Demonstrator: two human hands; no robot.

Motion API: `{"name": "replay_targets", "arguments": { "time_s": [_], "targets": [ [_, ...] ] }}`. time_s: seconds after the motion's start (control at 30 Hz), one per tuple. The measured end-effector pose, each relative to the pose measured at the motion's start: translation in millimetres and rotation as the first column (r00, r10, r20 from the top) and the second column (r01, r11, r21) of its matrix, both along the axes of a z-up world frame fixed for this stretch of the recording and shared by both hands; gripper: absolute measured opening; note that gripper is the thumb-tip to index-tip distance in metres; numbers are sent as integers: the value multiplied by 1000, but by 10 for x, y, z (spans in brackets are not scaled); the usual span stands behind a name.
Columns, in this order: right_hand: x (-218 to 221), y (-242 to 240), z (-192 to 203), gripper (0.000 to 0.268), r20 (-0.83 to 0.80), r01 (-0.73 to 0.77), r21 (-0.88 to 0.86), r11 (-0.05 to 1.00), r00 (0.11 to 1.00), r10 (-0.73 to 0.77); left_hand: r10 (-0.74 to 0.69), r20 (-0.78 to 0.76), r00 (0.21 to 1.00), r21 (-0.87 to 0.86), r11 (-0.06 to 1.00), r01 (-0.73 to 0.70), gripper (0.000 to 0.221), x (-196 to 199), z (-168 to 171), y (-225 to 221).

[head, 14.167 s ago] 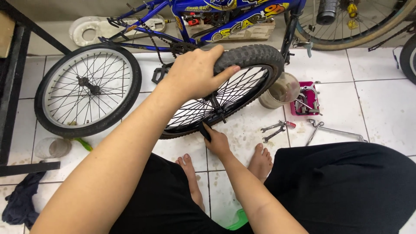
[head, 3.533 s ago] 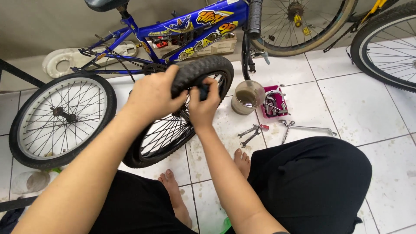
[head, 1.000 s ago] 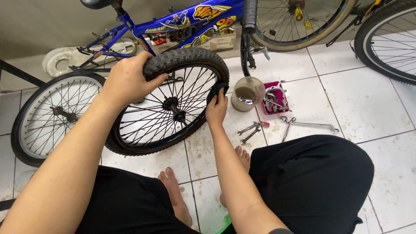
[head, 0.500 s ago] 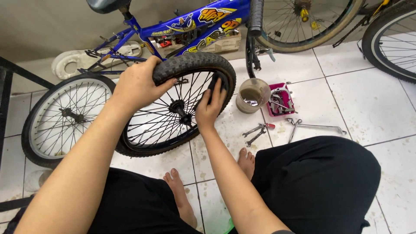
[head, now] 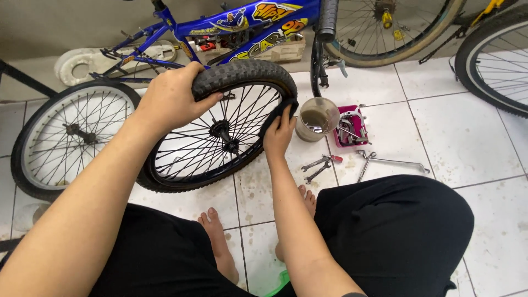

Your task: Cleaning the rim and tire of a bicycle wheel using a cloth while rotating the wheel.

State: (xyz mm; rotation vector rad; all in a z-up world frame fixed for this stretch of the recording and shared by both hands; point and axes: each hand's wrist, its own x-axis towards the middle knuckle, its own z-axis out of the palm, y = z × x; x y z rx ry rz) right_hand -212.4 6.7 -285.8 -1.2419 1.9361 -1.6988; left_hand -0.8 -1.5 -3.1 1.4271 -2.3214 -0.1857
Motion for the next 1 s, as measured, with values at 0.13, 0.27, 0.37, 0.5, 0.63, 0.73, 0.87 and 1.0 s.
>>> {"name": "replay_targets", "arguments": {
  "time_s": [0.13, 0.27, 0.37, 0.5, 0.63, 0.73, 0.87, 1.0],
  "targets": [
    [-29, -7, -289, 53, 80, -18, 100, 995, 997, 10, 13, 15, 1000, 5, 1000, -13, 48, -23, -35, -6],
    [-8, -145, 29, 57, 77, -67, 32, 997, 995, 64, 26, 31, 999, -15, 1000, -26, 51, -3, -69, -68],
    [-52, -163, 179, 59, 29, -117, -19, 993, 993, 118, 42, 36, 999, -14, 999, -41, 52, 15, -91, -63],
    [-54, -45, 101, 53, -164, -122, 99, 988, 977, 137, 18, 86, 996, -118, 993, -8, 46, 40, -65, -32],
    [-89, 88, -283, 52, -164, -113, 125, 986, 977, 133, -28, 38, 999, -93, 995, 31, 43, 64, -32, -10],
    [-49, 176, -509, 53, -171, -106, 230, 967, 974, 147, -28, 23, 999, -102, 994, 30, 42, 56, -29, -20],
    [62, 294, -896, 53, -165, -109, 356, 928, 970, 178, -41, 43, 998, -140, 989, 46, 46, 44, -63, -22],
    [147, 449, -979, 57, -91, -211, 483, 850, 953, 289, -32, 12, 999, -160, 987, 34, 45, 57, -94, -22]
  ]
}}
